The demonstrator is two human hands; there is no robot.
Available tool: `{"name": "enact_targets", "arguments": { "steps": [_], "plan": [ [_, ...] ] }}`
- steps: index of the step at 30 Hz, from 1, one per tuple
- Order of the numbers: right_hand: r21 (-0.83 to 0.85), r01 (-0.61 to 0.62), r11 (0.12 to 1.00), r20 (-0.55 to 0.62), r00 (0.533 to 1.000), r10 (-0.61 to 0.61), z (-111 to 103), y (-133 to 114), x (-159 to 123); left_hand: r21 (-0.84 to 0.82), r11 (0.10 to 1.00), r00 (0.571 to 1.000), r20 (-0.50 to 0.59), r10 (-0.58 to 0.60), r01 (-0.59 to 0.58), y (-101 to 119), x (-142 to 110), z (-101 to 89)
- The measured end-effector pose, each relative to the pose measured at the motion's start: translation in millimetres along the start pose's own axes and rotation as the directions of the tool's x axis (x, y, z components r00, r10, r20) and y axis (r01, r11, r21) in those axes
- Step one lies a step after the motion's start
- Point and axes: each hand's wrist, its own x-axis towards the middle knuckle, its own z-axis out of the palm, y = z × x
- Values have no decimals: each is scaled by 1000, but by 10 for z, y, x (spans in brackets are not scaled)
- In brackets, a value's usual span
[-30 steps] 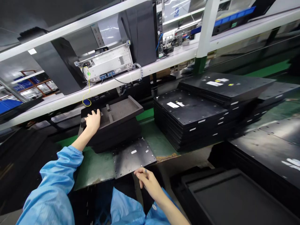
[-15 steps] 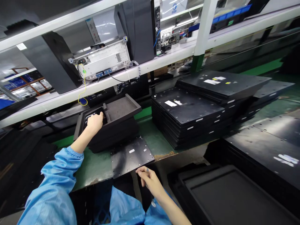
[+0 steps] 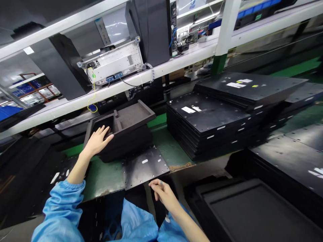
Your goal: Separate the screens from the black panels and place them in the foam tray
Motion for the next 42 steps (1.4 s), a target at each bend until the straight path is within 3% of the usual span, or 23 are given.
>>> {"name": "enact_targets", "arguments": {
  "steps": [4, 11, 14, 16, 19, 21, 23, 29, 36, 42],
  "plan": [
    [-4, -9, 1000, 27, 1000, 9, 40, 15, -6, -20, 1000, 1000, -13, 3, -3, 42, -29, 76],
    [1, -41, 999, 48, 998, 40, 141, 44, -45, -131, 982, 952, 291, -96, 139, -8, 386, -20],
    [-9, -58, 998, 62, 996, 59, 187, 64, -73, -184, 970, 936, 340, -89, 159, -38, 533, -13],
    [-20, -64, 998, 55, 996, 65, 195, 92, -81, -216, 966, 954, 290, -77, 144, -22, 518, -6],
    [-33, -63, 998, 37, 997, 64, 153, 153, -68, -193, 980, 997, 55, 57, -45, 62, 330, 23],
    [-32, -66, 997, 34, 997, 67, 101, 188, -51, -107, 972, 977, -69, 201, -207, 123, 169, 70],
    [-28, -69, 997, 30, 997, 70, 54, 206, -37, -30, 964, 962, -85, 260, -263, 149, 47, 132],
    [-67, -77, 995, 18, 997, 78, 42, 179, -37, 58, 992, 989, -95, 114, -109, 8, -46, 239],
    [-65, -126, 990, 41, 991, 129, 112, 152, -23, 164, 978, 982, -117, 151, -131, 135, -107, 279],
    [-78, -129, 989, 14, 991, 130, 71, 126, 10, 150, 979, 981, -117, 157, -138, 149, -79, 133]
  ]
}}
